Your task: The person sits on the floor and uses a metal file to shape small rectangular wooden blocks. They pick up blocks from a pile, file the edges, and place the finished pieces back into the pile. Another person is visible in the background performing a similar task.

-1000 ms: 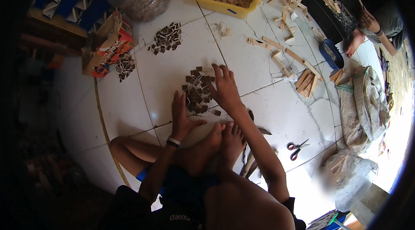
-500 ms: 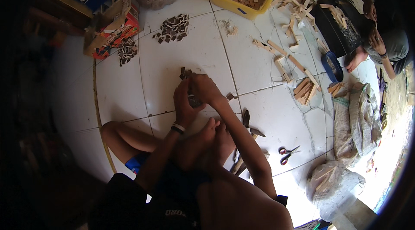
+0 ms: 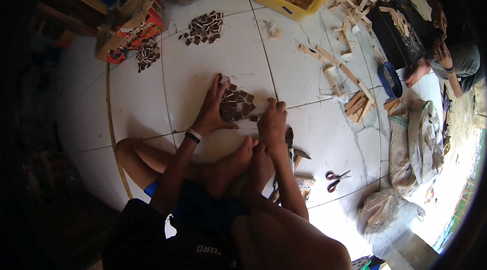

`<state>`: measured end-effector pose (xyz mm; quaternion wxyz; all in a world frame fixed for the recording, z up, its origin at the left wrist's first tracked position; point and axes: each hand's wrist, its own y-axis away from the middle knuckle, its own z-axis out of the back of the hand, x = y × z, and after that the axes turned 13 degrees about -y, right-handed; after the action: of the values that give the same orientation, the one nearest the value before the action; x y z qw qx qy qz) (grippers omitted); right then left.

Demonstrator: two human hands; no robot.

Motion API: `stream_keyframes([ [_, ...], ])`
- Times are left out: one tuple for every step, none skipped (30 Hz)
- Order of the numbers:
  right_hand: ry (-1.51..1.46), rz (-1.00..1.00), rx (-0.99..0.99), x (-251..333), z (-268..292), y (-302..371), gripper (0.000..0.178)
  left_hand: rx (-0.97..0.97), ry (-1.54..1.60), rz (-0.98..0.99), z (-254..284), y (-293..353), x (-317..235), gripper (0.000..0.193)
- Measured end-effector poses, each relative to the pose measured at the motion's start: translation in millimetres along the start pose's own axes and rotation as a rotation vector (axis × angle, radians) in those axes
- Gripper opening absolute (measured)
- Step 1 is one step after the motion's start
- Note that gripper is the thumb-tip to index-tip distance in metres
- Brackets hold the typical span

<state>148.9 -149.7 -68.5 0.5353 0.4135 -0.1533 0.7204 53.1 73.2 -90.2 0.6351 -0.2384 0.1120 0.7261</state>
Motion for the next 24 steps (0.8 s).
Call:
stream_keyframes([
  [-0.107, 0.024, 0.001, 5.2, -16.2, 0.4, 0.052, 0.074, -0.017, -0.038, -3.9, -3.1, -4.7, 0.134],
  [-0.209, 0.028, -0.013, 10.1, -29.1, 1.8, 0.053, 0.037, -0.016, -0.058, -8.5, -4.5, -10.5, 0.127],
  [-0.194, 0.102, -0.035, 14.7, -39.7, 3.2, 0.051, -0.002, -0.018, -0.078, -12.9, -6.3, -15.7, 0.119],
  [-0.180, 0.182, -0.075, 18.5, -47.9, 3.7, 0.050, -0.025, -0.016, -0.094, -15.6, -7.0, -19.1, 0.112],
  [-0.172, 0.252, -0.102, 20.7, -52.5, 3.6, 0.048, -0.086, -0.042, -0.107, -16.6, -4.4, -21.6, 0.100],
  [-0.195, 0.272, -0.076, 21.4, -54.1, 0.9, 0.045, -0.082, -0.017, -0.075, -15.9, -0.2, -22.2, 0.100],
  [-0.223, 0.287, -0.039, 20.9, -53.4, -2.6, 0.042, -0.072, 0.007, -0.043, -13.8, 5.3, -21.5, 0.099],
  [-0.237, 0.258, 0.008, 19.7, -51.2, -6.9, 0.040, -0.043, 0.032, 0.009, -11.4, 10.2, -19.8, 0.099],
  [-0.301, 0.285, 0.031, 17.9, -47.7, -11.4, 0.036, -0.055, 0.034, 0.008, -8.9, 15.3, -17.8, 0.099],
  [-0.352, 0.268, 0.067, 15.7, -43.0, -16.0, 0.032, -0.049, 0.037, 0.031, -6.0, 20.1, -15.6, 0.099],
  [-0.408, 0.258, 0.097, 13.8, -38.0, -19.5, 0.029, -0.027, 0.043, 0.071, -3.5, 24.0, -14.0, 0.099],
  [-0.444, 0.236, 0.085, 12.2, -32.6, -22.1, 0.027, -0.071, 0.031, 0.063, -1.3, 26.7, -12.9, 0.099],
  [-0.486, 0.221, 0.064, 10.9, -26.8, -24.7, 0.026, -0.101, 0.023, 0.071, 1.1, 28.3, -12.0, 0.098],
  [-0.540, 0.192, 0.047, 10.2, -21.2, -27.4, 0.025, -0.131, 0.015, 0.078, 3.3, 28.8, -11.5, 0.098],
  [-0.518, 0.248, 0.006, 9.6, -15.2, -30.4, 0.024, -0.159, 0.059, 0.118, 5.6, 28.2, -11.0, 0.099],
  [-0.479, 0.297, -0.016, 10.6, -11.3, -35.5, 0.027, -0.188, 0.104, 0.155, 7.8, 27.0, -10.9, 0.099],
  [-0.443, 0.333, -0.037, 12.1, -8.1, -42.8, 0.029, -0.189, 0.159, 0.220, 9.5, 26.1, -11.4, 0.099],
  [-0.405, 0.348, -0.066, 14.3, -6.7, -50.9, 0.032, -0.218, 0.157, 0.204, 11.3, 26.9, -12.7, 0.104],
  [-0.413, 0.344, -0.095, 19.1, -10.5, -61.3, 0.033, -0.218, 0.165, 0.215, 12.8, 29.3, -14.8, 0.109],
  [-0.318, 0.414, -0.108, 22.8, -12.7, -73.0, 0.036, -0.232, 0.169, 0.224, 13.2, 32.5, -17.3, 0.114],
  [-0.271, 0.475, -0.152, 27.6, -19.1, -82.4, 0.036, -0.200, 0.089, 0.229, 11.9, 37.2, -21.1, 0.118],
  [-0.223, 0.505, -0.175, 31.9, -26.3, -89.9, 0.035, -0.187, 0.004, 0.232, 9.1, 43.2, -25.9, 0.122],
  [-0.154, 0.525, -0.111, 33.8, -31.4, -94.1, 0.034, -0.176, -0.082, 0.234, 5.7, 48.4, -29.3, 0.126],
  [-0.085, 0.536, -0.030, 35.8, -37.7, -96.3, 0.033, -0.148, -0.127, 0.237, 2.0, 52.8, -31.1, 0.129],
])
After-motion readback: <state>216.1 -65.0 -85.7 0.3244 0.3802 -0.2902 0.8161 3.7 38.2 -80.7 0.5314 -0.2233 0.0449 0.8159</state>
